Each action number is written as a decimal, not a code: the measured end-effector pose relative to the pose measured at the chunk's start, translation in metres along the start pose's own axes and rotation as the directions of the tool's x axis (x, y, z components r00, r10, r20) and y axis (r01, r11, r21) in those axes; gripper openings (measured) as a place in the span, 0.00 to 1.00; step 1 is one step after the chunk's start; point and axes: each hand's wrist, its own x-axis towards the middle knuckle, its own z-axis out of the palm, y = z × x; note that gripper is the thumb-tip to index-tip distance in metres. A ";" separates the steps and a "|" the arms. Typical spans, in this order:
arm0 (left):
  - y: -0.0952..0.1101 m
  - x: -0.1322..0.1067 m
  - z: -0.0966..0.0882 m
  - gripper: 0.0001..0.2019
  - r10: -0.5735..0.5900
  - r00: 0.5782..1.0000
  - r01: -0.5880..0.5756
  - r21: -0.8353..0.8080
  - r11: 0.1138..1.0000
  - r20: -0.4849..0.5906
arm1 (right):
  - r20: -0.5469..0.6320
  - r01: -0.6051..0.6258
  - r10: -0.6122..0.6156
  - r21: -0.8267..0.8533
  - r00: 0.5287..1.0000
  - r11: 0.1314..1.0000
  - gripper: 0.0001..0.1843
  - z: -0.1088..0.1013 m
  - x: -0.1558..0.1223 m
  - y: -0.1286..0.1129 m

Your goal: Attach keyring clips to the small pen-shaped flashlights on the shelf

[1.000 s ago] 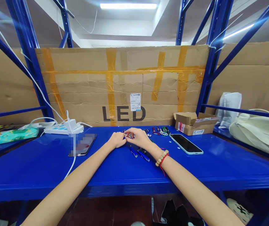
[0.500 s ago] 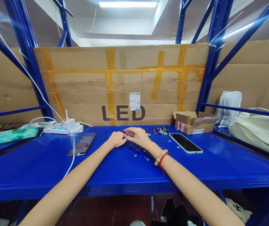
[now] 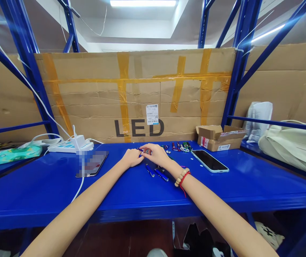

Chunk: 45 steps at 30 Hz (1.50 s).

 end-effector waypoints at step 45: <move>-0.003 -0.008 0.000 0.20 0.084 0.986 -0.085 0.002 0.996 -0.143 | 0.244 0.086 -0.001 -0.337 0.970 0.937 0.09 0.002 -0.005 0.011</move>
